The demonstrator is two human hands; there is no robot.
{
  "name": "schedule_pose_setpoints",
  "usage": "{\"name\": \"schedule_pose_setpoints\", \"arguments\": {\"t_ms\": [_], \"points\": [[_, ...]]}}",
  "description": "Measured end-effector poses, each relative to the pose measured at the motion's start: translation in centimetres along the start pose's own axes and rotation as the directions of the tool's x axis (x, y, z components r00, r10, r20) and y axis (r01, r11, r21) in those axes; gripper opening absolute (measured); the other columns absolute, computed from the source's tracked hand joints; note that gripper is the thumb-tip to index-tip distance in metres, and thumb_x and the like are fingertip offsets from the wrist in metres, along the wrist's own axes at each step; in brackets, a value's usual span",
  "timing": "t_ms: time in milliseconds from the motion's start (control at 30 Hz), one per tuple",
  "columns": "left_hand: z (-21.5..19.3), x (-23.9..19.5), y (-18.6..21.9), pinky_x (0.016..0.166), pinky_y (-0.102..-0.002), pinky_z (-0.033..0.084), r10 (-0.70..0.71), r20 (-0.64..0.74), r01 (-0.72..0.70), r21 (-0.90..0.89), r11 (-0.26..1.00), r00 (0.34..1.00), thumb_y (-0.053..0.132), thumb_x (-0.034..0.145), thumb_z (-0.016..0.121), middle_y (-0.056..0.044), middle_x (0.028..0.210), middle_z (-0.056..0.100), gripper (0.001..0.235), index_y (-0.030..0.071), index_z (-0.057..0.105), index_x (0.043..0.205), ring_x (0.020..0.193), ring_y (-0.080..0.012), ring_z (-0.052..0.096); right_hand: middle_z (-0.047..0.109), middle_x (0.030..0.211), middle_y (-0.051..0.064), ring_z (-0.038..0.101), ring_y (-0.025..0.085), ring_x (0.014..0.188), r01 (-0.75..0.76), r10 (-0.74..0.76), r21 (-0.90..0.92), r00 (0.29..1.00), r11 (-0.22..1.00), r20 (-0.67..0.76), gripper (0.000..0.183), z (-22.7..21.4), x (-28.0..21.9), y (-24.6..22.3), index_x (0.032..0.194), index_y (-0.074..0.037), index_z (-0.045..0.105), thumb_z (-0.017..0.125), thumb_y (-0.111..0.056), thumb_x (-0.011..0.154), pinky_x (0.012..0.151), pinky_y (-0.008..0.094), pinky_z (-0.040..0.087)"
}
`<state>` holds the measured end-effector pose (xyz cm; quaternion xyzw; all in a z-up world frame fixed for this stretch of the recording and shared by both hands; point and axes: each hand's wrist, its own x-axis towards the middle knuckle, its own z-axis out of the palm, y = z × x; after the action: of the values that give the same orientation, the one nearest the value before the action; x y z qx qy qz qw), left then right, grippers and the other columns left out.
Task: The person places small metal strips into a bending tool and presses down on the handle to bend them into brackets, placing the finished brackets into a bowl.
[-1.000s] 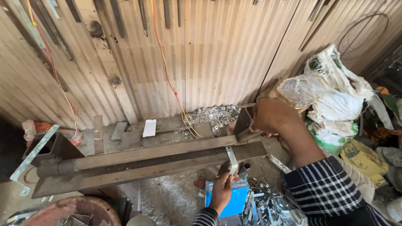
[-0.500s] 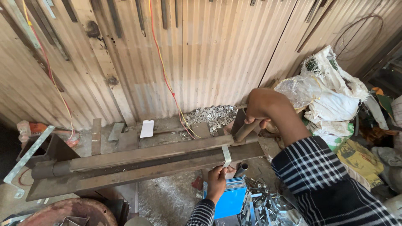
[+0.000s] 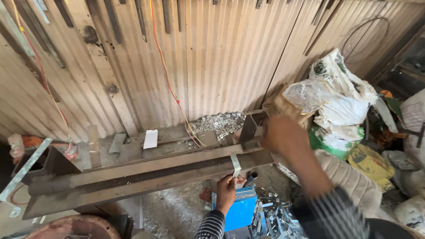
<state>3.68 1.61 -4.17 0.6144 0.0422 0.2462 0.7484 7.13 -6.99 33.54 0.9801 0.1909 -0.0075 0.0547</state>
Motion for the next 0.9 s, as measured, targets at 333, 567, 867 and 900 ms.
{"name": "schedule_pose_setpoints", "arguments": {"t_ms": [333, 567, 867, 900], "points": [[-0.6, -3.5, 3.3, 0.067, -0.03, 0.053, -0.046, -0.096, 0.072, 0.294, 0.953, 0.994, 0.011, 0.097, 0.071, -0.014, 0.084, 0.072, 0.015, -0.003, 0.07, 0.1, 0.074, -0.017, 0.066, 0.073, 0.102, 0.015, 0.072, 0.042, 0.082, -0.059, 0.215, 0.445, 0.926, 0.894, -0.311, 0.043, 19.2, -11.5, 1.6, 0.126, -0.023, 0.065, 0.066, -0.039, 0.085, 0.07, 0.054, 0.058], [-0.9, -3.9, 5.9, 0.065, -0.029, 0.056, 0.062, -0.117, -0.022, 0.32, 0.947, 0.991, 0.01, 0.09, 0.074, -0.009, 0.086, 0.073, 0.013, -0.001, 0.073, 0.096, 0.075, -0.013, 0.072, 0.074, 0.101, 0.014, 0.072, 0.042, 0.089, -0.071, 0.147, 0.358, 0.971, 0.931, -0.188, 0.038, 19.0, -11.3, 2.1, 0.12, -0.018, 0.057, 0.068, -0.037, 0.089, 0.077, 0.056, 0.057], [1.0, -7.3, 7.3, 0.058, -0.022, 0.049, -0.215, -0.047, 0.212, -0.068, 0.975, 0.975, 0.009, 0.094, 0.072, 0.002, 0.075, 0.065, 0.012, 0.0, 0.073, 0.101, 0.067, -0.0015, 0.056, 0.073, 0.114, 0.012, 0.07, 0.032, 0.111, 0.093, -0.089, -0.059, 0.994, 0.994, 0.065, 0.036, 1.3, -2.3, 1.2, 0.112, -0.019, 0.072, 0.08, -0.036, 0.082, 0.091, 0.046, 0.058], [1.0, -7.5, 7.6, 0.056, -0.022, 0.045, -0.202, -0.053, 0.197, -0.086, 0.977, 0.978, 0.009, 0.095, 0.072, 0.003, 0.076, 0.064, 0.013, -0.001, 0.074, 0.103, 0.066, -0.0019, 0.053, 0.074, 0.114, 0.011, 0.069, 0.03, 0.112, 0.132, -0.131, -0.032, 0.991, 0.991, 0.033, 0.036, 0.0, -1.7, 0.7, 0.109, -0.018, 0.075, 0.083, -0.035, 0.078, 0.091, 0.046, 0.057]]}}
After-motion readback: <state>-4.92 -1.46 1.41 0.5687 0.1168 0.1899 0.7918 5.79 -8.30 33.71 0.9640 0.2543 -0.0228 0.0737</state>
